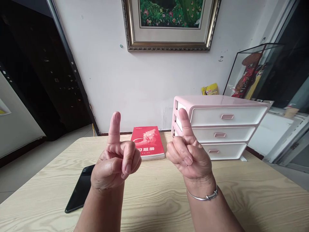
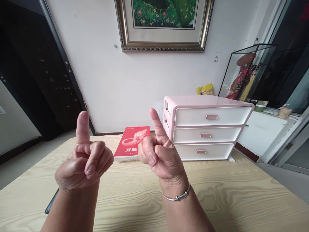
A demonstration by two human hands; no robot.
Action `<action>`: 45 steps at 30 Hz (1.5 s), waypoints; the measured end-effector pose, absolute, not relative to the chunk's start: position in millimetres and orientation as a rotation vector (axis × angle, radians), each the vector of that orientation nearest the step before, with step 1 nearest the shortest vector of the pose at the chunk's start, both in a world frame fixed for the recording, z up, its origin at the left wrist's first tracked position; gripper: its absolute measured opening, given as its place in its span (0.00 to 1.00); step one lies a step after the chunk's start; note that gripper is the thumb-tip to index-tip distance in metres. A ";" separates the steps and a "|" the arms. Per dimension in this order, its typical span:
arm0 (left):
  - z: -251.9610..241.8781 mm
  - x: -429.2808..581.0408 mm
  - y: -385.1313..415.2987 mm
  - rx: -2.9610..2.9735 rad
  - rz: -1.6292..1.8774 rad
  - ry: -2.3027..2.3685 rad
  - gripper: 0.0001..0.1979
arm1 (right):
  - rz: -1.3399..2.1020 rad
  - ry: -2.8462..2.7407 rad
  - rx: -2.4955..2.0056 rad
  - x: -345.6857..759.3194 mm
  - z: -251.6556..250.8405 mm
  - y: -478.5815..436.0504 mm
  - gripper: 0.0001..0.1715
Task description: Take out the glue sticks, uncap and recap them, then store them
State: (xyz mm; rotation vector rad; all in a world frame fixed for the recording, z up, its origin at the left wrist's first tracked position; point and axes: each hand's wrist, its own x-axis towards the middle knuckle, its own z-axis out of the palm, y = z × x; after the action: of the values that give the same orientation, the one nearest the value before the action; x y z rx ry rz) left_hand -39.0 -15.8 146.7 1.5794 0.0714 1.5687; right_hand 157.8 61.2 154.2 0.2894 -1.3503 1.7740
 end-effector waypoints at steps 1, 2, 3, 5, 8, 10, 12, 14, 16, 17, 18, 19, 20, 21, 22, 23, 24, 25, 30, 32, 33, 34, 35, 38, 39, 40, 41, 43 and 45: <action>146.6 -39.0 -15.5 1.581 1.570 0.067 0.51 | 1.776 -1.350 0.289 157.6 154.0 61.3 0.51; 146.5 -38.8 -15.4 1.579 1.571 0.070 0.51 | 1.777 -1.349 0.285 157.4 153.9 61.3 0.51; 146.6 -38.5 -15.3 1.578 1.572 0.071 0.51 | 1.776 -1.351 0.279 157.1 153.8 61.4 0.51; 146.8 -37.7 -15.4 1.575 1.574 0.072 0.51 | 1.769 -1.358 0.269 156.6 153.8 61.5 0.51; 146.9 -37.2 -15.7 1.572 1.573 0.078 0.51 | 1.762 -1.370 0.262 156.0 153.7 61.7 0.51; 146.7 -37.5 -16.0 1.570 1.575 0.085 0.51 | 1.763 -1.371 0.261 155.9 153.7 61.8 0.52; 146.6 -38.0 -16.2 1.570 1.577 0.094 0.51 | 1.764 -1.370 0.258 155.9 153.7 61.7 0.52; 146.6 -38.4 -16.5 1.569 1.582 0.105 0.50 | 1.764 -1.368 0.259 156.1 153.6 61.8 0.52; 146.9 -38.3 -16.7 1.571 1.586 0.115 0.50 | 1.766 -1.366 0.268 156.3 153.5 62.1 0.52; 147.2 -38.1 -16.9 1.572 1.588 0.122 0.51 | 1.767 -1.365 0.272 156.3 153.4 62.3 0.51; 147.5 -37.8 -17.1 1.571 1.590 0.133 0.51 | 1.769 -1.365 0.275 156.3 153.3 62.4 0.51; 147.8 -37.6 -17.3 1.571 1.591 0.146 0.51 | 1.770 -1.366 0.277 156.3 153.2 62.6 0.51; 148.1 -37.3 -17.6 1.569 1.594 0.160 0.51 | 1.771 -1.367 0.279 156.2 153.1 62.7 0.51; 148.4 -37.1 -17.8 1.567 1.598 0.170 0.51 | 1.771 -1.369 0.280 156.1 153.1 62.7 0.51; 148.7 -37.1 -18.0 1.566 1.599 0.178 0.52 | 1.772 -1.369 0.282 156.0 153.1 62.7 0.51; 149.0 -37.1 -18.2 1.565 1.600 0.181 0.52 | 1.774 -1.370 0.284 155.9 153.1 62.7 0.51; 149.1 -37.2 -18.2 1.565 1.600 0.183 0.53 | 1.776 -1.369 0.288 155.7 153.1 62.7 0.51; 149.2 -37.4 -18.1 1.567 1.600 0.183 0.53 | 1.778 -1.368 0.291 155.4 153.1 62.7 0.51; 148.4 -38.1 -16.2 1.572 1.597 0.175 0.53 | 1.786 -1.355 0.310 153.3 152.5 64.1 0.51; 148.0 -37.6 -16.0 1.569 1.600 0.171 0.52 | 1.789 -1.350 0.310 152.4 151.8 64.4 0.50; 147.9 -37.2 -16.2 1.567 1.605 0.171 0.52 | 1.790 -1.350 0.310 152.1 151.5 64.4 0.50; 147.9 -36.9 -16.6 1.563 1.608 0.172 0.52 | 1.791 -1.350 0.310 152.0 151.3 64.2 0.50; 147.8 -36.7 -17.1 1.559 1.611 0.177 0.52 | 1.792 -1.349 0.312 152.0 151.2 64.1 0.49; 147.0 -37.7 -17.1 1.540 1.622 0.203 0.49 | 1.793 -1.345 0.304 152.3 151.0 64.8 0.47; 145.9 -38.8 -15.7 1.527 1.627 0.224 0.48 | 1.791 -1.344 0.288 151.8 150.7 66.1 0.46; 144.2 -40.3 -13.1 1.506 1.634 0.255 0.46 | 1.785 -1.345 0.256 150.4 150.0 68.0 0.44; 141.7 -42.1 -9.2 1.477 1.647 0.299 0.43 | 1.773 -1.348 0.203 147.9 148.4 70.6 0.42; 133.3 -46.7 2.5 1.382 1.686 0.436 0.36 | 1.730 -1.345 0.020 138.9 141.7 77.7 0.37; 119.8 -51.3 18.1 1.221 1.745 0.635 0.29 | 1.671 -1.319 -0.257 124.5 128.4 86.9 0.33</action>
State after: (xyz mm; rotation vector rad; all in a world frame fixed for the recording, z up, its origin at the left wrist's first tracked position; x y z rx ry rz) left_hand -51.3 18.1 119.8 1.2214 0.6347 1.7452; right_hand 124.5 86.9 128.4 -0.2568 -1.3194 1.6714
